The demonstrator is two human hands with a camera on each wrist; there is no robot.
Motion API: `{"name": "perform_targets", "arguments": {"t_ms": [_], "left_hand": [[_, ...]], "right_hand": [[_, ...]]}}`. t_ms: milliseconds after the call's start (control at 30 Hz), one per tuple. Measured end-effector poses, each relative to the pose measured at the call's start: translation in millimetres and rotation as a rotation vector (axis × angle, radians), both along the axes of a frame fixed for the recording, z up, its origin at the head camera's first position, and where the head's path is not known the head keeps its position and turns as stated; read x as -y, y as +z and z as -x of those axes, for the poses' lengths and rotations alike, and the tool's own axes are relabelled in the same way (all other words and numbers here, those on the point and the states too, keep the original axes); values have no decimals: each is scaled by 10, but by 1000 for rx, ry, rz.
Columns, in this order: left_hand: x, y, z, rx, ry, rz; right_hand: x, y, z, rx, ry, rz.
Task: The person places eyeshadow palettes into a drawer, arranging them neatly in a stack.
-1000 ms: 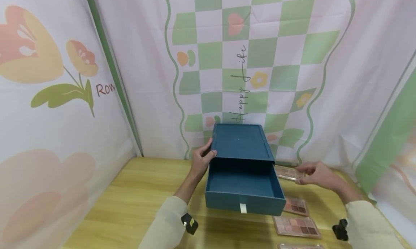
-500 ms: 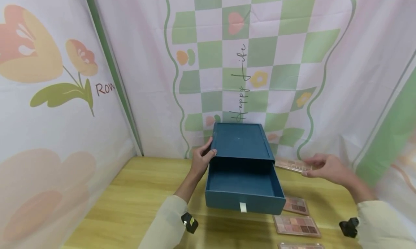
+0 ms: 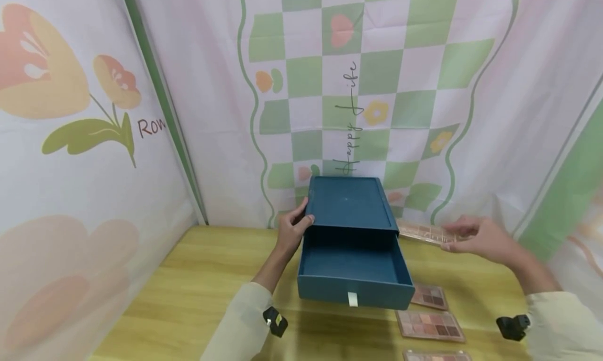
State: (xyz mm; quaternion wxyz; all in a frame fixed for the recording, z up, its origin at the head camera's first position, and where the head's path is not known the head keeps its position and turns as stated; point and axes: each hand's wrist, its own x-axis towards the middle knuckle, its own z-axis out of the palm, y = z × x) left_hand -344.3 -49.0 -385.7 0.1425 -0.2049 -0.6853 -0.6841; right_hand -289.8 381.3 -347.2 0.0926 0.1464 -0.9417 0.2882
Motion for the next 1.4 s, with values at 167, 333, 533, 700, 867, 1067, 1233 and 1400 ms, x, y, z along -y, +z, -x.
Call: {"name": "perform_targets", "arguments": {"t_ms": [167,333,533,700,867,1067,1233,1400], "left_hand": [[-12,32,23,-12,8,4],[-14,25,31,-20,-9,-3],[-18,19,25,-11,-8,2],[-15,14,25,1,-14,1],[-10,7,8,2,-10,-2],[-7,-3,-5,3,-6,-15],[-9,-10,0,14,-13,-18],[-8,-4,-2,13,-20,-25]], "right_hand": [[15,124,-37,-3,2,-2],[-2,190,-79,3,-10,4],[-41,269,-152,-34,-14,-6],[-41,332,-198,-66,-11,-18],[-7,395,-263,-91,1,-14],[59,455,-350,-104,5,-3],[137,500,-405,-124,5,-19],[247,508,-433,-144,33,-35]]}}
